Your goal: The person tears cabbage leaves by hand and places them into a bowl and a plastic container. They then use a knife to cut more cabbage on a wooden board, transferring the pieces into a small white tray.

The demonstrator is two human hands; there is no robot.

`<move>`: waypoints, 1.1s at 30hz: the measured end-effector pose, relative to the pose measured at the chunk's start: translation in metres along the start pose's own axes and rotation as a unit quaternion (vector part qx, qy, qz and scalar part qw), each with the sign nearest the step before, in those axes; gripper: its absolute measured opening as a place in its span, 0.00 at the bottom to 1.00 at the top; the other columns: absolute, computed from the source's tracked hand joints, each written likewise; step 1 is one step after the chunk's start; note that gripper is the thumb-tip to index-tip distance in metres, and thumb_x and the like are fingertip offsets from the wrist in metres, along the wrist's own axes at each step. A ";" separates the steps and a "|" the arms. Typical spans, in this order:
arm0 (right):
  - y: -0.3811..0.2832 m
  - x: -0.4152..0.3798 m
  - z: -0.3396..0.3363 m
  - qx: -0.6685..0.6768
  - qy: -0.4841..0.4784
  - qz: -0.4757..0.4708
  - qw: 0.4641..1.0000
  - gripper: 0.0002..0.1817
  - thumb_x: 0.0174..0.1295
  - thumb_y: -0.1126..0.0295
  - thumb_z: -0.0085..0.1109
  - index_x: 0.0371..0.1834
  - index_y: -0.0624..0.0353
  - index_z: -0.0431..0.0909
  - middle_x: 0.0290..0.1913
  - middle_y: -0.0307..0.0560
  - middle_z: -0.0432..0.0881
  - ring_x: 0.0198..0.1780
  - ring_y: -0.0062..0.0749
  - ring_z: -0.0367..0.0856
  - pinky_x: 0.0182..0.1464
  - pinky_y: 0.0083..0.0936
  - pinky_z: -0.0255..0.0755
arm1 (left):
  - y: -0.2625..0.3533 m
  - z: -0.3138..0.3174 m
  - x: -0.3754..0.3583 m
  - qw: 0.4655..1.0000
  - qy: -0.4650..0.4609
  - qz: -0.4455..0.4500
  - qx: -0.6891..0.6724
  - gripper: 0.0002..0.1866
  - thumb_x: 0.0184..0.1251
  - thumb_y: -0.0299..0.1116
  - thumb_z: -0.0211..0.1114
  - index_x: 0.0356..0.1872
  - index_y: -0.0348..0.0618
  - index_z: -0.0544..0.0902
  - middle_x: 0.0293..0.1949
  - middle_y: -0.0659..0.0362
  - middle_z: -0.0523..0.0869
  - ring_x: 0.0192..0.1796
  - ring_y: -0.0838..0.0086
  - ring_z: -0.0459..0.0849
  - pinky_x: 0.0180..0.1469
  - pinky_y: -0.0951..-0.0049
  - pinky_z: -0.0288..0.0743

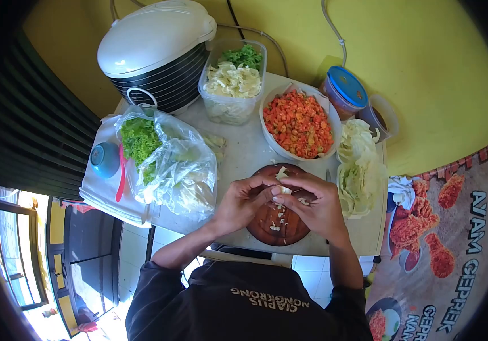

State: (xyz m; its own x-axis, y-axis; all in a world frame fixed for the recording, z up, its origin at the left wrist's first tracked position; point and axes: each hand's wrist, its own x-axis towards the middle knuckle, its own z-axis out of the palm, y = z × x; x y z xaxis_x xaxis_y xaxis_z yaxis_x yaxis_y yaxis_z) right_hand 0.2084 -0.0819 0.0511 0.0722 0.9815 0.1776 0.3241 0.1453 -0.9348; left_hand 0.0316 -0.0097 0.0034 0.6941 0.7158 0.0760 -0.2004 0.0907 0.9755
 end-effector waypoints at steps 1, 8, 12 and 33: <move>0.006 -0.010 -0.003 -0.011 0.003 -0.012 1.000 0.15 0.62 0.77 0.70 0.52 0.66 0.84 0.45 0.51 0.87 0.45 0.27 0.88 0.46 0.22 0.83 | -0.002 0.004 -0.001 1.000 -0.008 -0.009 -0.002 0.10 0.79 0.30 0.59 0.50 0.34 0.83 0.41 0.61 0.86 0.43 0.81 0.84 0.48 0.77 0.81; 0.014 -0.038 0.000 0.182 0.086 0.040 0.979 0.14 0.61 0.85 0.66 0.51 0.69 0.84 0.50 0.52 0.86 0.50 0.28 0.85 0.55 0.23 0.79 | -0.014 0.014 0.002 0.985 -0.023 -0.055 -0.163 0.10 0.80 0.31 0.56 0.52 0.35 0.81 0.45 0.61 0.86 0.47 0.81 0.83 0.51 0.76 0.81; 0.007 -0.036 -0.003 0.216 0.076 0.073 0.971 0.14 0.63 0.84 0.65 0.53 0.70 0.83 0.50 0.52 0.86 0.52 0.30 0.85 0.58 0.24 0.78 | -0.012 0.017 0.004 0.953 0.005 -0.064 -0.295 0.10 0.82 0.31 0.53 0.53 0.37 0.79 0.45 0.60 0.85 0.46 0.79 0.83 0.52 0.74 0.81; 0.007 0.175 -0.009 0.037 0.071 -0.065 0.995 0.11 0.65 0.73 0.68 0.46 0.69 0.82 0.38 0.45 0.87 0.40 0.22 0.85 0.45 0.19 0.80 | 0.091 -0.115 0.110 0.715 0.219 0.118 0.654 0.14 0.63 0.31 0.69 0.49 0.42 0.86 0.49 0.49 0.87 0.53 0.50 0.83 0.59 0.58 0.74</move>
State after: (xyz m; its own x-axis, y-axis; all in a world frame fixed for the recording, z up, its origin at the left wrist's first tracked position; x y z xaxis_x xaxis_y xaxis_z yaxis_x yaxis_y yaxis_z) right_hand 0.2323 0.0903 0.0782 0.1687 0.9265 0.3362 0.2699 0.2847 -0.9199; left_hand 0.0102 0.1570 0.0764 0.4074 0.7781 0.4780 0.7398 -0.5881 0.3269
